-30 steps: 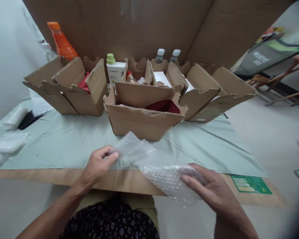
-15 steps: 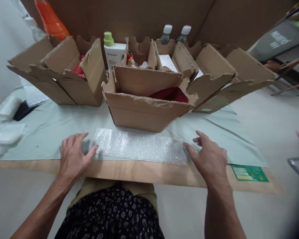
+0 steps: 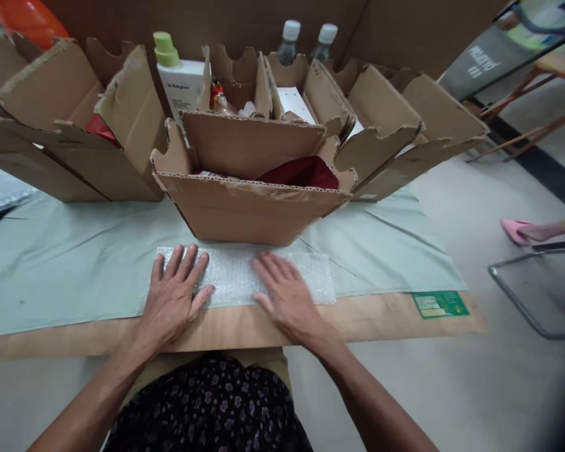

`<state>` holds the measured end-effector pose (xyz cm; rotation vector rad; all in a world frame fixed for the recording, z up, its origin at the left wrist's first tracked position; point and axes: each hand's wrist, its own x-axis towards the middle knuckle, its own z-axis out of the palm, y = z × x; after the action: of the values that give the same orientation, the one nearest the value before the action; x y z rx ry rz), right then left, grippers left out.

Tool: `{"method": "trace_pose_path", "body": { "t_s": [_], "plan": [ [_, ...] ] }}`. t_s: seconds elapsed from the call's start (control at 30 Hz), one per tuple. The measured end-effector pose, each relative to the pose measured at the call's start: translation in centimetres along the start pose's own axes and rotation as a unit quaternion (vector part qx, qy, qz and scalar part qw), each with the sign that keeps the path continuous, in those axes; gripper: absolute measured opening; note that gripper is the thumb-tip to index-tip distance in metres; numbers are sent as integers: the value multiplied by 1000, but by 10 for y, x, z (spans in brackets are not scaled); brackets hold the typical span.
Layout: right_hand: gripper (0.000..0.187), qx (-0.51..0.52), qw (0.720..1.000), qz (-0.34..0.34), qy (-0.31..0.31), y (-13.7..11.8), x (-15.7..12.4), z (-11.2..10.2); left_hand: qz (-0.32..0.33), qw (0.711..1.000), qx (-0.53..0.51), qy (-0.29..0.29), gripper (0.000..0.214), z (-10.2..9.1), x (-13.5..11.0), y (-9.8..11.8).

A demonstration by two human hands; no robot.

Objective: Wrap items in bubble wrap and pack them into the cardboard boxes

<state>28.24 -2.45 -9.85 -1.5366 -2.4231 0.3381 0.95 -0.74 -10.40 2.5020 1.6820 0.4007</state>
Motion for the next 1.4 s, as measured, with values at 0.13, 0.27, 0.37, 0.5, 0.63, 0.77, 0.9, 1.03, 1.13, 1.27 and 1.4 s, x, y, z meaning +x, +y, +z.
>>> {"method": "trace_pose_path", "body": {
  "t_s": [0.13,0.27,0.37,0.5,0.63,0.77,0.9,1.03,1.13,1.27,1.4],
  "plan": [
    [56,-90,975,183,82,70,-68,-23,3,1000,-16,10,55,0,-1,2],
    [49,-141,940,256,175,97,-95,-43,4,999,-25,26,54,-2,-2,3],
    [46,-103,955,193,201,92,-74,-47,-31,994,-25,98,53,-12,-5,-6],
    [46,-61,979,129,146,84,-34,-40,-149,973,28,175,52,-32,-13,-28],
    [42,-31,983,127,132,86,-20,-35,-210,967,64,126,43,-35,-17,-38],
    [37,17,979,143,146,77,-26,-44,-211,967,26,139,26,-24,-11,-30],
    [32,91,963,217,132,61,-39,-60,-211,965,-53,148,18,-29,-12,-25],
    [33,201,951,209,109,34,-57,-64,-249,942,-173,147,23,-62,-17,-36],
    [48,293,944,150,29,-5,-67,-49,-237,944,-141,179,30,-87,2,-60],
    [51,371,924,69,-68,-63,-62,-17,-169,968,-33,182,47,-92,55,-88],
    [37,388,916,52,-83,-87,-50,-6,-107,980,-38,163,56,-74,61,-77]
  ]
}}
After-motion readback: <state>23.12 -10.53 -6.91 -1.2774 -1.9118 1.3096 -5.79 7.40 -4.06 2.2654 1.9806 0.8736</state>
